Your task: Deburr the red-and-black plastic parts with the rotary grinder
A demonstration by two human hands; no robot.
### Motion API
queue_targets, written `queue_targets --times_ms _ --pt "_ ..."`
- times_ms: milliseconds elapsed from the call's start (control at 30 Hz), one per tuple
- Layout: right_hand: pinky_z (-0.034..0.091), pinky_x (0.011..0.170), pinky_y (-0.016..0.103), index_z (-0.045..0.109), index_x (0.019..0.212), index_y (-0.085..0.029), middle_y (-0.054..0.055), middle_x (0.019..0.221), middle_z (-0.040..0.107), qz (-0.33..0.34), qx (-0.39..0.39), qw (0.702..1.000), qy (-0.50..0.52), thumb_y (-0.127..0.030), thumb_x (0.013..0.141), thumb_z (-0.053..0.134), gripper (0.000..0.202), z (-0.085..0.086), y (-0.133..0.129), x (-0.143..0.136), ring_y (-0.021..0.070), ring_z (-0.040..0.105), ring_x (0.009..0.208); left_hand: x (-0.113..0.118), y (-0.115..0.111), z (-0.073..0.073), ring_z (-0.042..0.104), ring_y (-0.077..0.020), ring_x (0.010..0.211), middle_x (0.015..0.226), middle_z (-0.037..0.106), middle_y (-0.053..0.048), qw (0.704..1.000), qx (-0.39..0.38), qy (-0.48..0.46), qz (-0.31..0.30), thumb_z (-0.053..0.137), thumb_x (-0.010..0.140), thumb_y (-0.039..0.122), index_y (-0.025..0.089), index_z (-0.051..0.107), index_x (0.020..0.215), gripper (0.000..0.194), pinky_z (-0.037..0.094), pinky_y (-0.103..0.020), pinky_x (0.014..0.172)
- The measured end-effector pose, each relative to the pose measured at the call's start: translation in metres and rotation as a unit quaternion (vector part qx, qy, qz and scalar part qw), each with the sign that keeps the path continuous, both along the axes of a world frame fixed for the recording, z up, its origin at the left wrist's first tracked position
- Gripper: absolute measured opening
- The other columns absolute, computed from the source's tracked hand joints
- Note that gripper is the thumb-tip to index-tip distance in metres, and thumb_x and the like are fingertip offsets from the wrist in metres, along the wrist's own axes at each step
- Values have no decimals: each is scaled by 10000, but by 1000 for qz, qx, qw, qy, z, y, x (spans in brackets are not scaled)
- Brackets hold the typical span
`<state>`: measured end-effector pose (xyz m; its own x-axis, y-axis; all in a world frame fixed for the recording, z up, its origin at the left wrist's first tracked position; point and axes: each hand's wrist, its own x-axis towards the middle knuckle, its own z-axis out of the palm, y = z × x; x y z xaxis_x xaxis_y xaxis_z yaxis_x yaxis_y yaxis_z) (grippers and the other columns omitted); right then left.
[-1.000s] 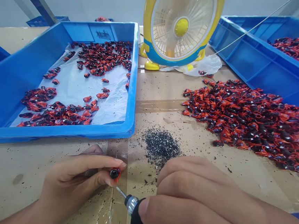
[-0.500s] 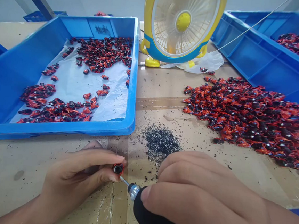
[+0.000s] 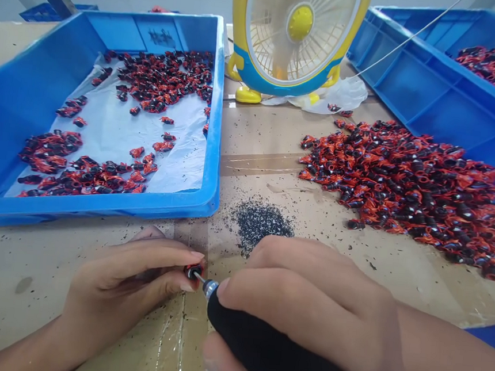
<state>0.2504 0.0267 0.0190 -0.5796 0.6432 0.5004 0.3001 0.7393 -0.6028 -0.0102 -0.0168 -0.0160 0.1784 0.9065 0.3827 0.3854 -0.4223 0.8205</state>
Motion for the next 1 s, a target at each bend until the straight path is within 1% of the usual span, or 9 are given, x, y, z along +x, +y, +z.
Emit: queue_targets --times_ms 67,133,200,333,433,600,767,900,1000 --pt "625 652 249 695 1065 -267 -23 825 705 -64 -7 997 36 -374 1002 726 128 0 -2 -4 114 738 715 0 1 1 819 -99 804 932 892 22 1000 8 10 -1 829 1006 247 232 824 1169 163 634 -162 762" --pt "625 653 225 685 1044 -248 -21 840 747 -49 28 998 21 -356 1007 708 117 2 1 -7 100 759 716 1 1 1 826 -98 816 967 896 20 1000 24 20 -4 839 998 242 228 824 1147 150 637 -161 788" --pt "649 678 230 668 1080 -226 -8 860 787 13 61 998 -26 -318 1006 708 126 6 7 -6 111 787 731 1 1 0 841 -108 844 1018 901 17 999 32 31 -7 842 996 247 232 822 1135 141 647 -176 822" --pt "687 711 254 663 1167 -195 37 919 822 72 76 992 -67 -298 1013 727 195 12 18 0 151 818 769 0 0 -2 857 -133 853 1035 906 21 998 32 48 -6 834 1004 272 250 820 1127 126 661 -223 801" --pt "686 725 246 660 1150 -205 31 919 822 67 69 993 -71 -298 1017 721 172 12 16 2 144 818 782 -1 0 -3 857 -138 845 1036 906 24 998 36 57 -2 840 999 268 253 817 1127 132 659 -239 793" --pt "657 646 232 642 1039 -222 -14 807 790 12 81 996 -33 -272 1001 676 72 9 14 -6 118 788 682 0 1 -2 846 -124 832 1007 900 32 998 28 53 -8 817 1020 277 255 809 1182 163 641 -233 768" --pt "652 600 212 624 1048 -237 -9 816 790 42 54 996 -55 -303 968 737 153 11 19 -6 128 793 674 -1 1 -1 856 -150 809 1001 907 22 997 40 65 -7 831 1008 273 259 818 1150 143 652 -272 786" --pt "645 574 217 618 1051 -226 3 812 789 48 50 997 -41 -298 947 745 178 11 17 -4 144 801 688 0 1 0 866 -183 806 987 909 14 999 19 48 -9 833 1004 270 280 823 1162 159 673 -303 765" --pt "629 571 200 620 1033 -224 -12 786 773 44 40 998 -29 -275 941 726 149 9 15 -5 114 771 649 2 2 3 872 -200 789 970 911 15 998 30 54 -9 836 999 259 303 832 1146 153 683 -322 756"
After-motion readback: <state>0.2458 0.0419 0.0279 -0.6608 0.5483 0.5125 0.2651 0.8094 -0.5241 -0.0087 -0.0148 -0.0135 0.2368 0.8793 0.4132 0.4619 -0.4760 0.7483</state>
